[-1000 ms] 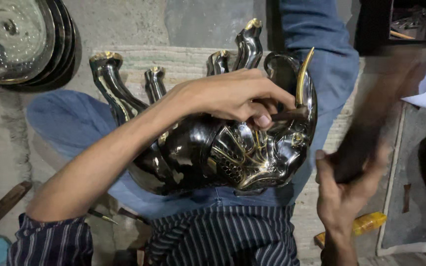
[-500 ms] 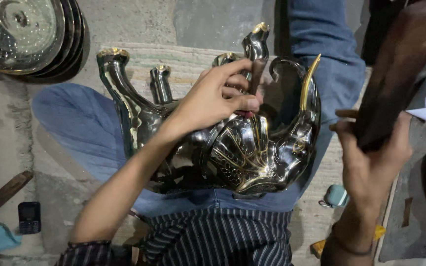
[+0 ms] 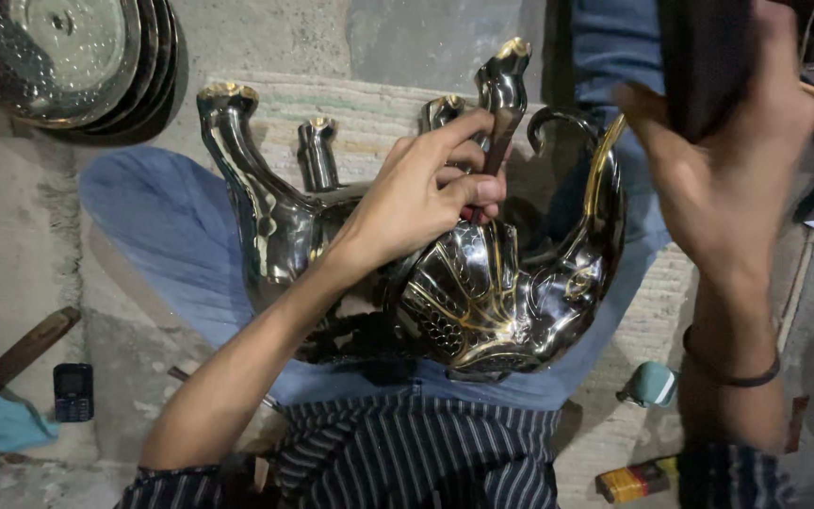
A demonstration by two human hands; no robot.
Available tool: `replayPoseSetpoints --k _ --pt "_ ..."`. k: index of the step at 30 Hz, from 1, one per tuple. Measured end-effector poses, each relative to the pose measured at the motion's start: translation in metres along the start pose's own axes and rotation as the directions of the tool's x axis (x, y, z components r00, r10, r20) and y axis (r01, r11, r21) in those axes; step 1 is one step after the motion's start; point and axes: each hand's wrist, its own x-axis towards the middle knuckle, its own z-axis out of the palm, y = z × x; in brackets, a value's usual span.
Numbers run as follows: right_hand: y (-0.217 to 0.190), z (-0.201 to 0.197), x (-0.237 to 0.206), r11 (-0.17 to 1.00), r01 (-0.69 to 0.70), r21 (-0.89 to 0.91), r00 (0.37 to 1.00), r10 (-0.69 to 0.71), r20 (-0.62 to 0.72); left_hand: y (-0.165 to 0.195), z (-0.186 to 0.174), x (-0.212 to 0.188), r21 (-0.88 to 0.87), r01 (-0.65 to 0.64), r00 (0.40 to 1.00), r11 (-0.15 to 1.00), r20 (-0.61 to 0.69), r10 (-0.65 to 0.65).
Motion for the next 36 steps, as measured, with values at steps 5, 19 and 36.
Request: replayPoseSetpoints --k 5,19,36 --pt "0.0 -0.005 0.041 0.931 0.158 -0.329 0.903 -0.001 0.43 0.003 0.002 0.0 0.034 -0.007 1.0 0.999 0.009 0.007" --pt "0.023 0.008 0.071 0.967 0.242 -0.084 0.861 -0.174 0.479 0.003 0.008 -0.017 0.034 -0.057 0.979 0.998 -0.196 0.063" --pt "0.007 0.006 0.086 0.877 0.438 -0.195 0.867 -0.356 0.348 0.012 0.013 -0.037 0.161 -0.088 0.936 0.983 -0.324 0.137"
